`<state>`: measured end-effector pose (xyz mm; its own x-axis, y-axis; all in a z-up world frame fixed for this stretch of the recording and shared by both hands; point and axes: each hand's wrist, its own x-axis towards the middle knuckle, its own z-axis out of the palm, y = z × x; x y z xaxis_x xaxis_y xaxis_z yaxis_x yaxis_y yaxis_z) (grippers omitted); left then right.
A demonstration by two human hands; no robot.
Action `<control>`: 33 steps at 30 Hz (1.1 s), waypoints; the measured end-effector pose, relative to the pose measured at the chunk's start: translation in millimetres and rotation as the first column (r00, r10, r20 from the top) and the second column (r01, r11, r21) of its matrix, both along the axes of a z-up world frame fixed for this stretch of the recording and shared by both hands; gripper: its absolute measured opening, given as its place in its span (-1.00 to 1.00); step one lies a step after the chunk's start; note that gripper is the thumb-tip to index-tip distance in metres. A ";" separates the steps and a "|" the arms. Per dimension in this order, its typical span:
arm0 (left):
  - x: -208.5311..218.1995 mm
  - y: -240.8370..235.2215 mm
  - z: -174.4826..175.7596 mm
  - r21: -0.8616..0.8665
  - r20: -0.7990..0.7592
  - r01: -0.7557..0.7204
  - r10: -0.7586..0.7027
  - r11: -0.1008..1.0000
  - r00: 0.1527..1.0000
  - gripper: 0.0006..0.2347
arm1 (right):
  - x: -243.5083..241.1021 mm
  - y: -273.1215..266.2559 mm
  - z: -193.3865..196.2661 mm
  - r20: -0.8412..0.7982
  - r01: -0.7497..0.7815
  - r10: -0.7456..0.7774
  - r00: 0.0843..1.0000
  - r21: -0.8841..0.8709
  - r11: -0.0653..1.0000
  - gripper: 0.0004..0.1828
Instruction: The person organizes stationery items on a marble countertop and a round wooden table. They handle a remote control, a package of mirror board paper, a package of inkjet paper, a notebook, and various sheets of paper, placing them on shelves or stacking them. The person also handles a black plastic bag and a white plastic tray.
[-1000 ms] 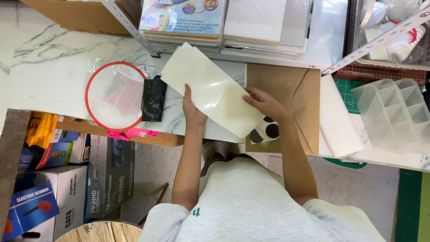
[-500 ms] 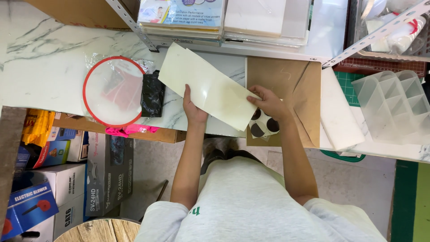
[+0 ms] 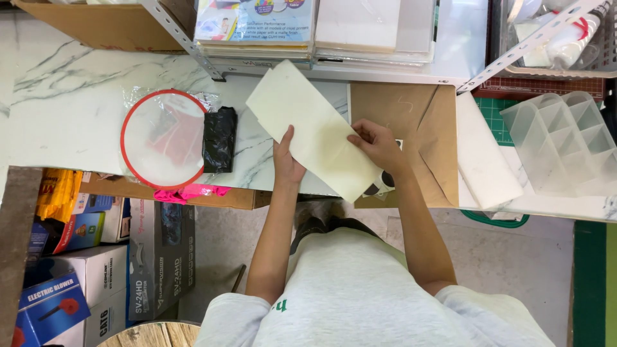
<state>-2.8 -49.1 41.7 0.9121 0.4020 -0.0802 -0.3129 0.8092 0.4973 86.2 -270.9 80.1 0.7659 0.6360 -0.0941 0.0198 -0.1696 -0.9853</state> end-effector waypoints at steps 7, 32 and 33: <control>11.9 -26.1 3.7 -0.026 -0.040 0.114 -0.115 0.993 0.993 -0.53 | -8.0 -21.4 27.1 0.030 0.150 -0.150 0.988 0.003 0.989 -0.81; 77.8 -106.3 2.4 0.205 -0.252 0.327 -0.273 0.922 0.928 -0.63 | 32.7 -117.4 80.1 -0.087 0.511 -0.535 0.841 0.455 0.730 -0.49; 78.8 -106.9 4.2 0.207 -0.250 0.330 -0.276 0.921 0.928 -0.63 | 46.1 -109.7 90.3 -0.085 0.512 -0.537 0.839 0.457 0.727 -0.49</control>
<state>76.0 -156.0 45.9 0.9652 0.1402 -0.2207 0.0628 0.6949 0.7163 132.2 -380.6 170.4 0.9857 0.0910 0.1420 0.1106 0.2868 -0.9516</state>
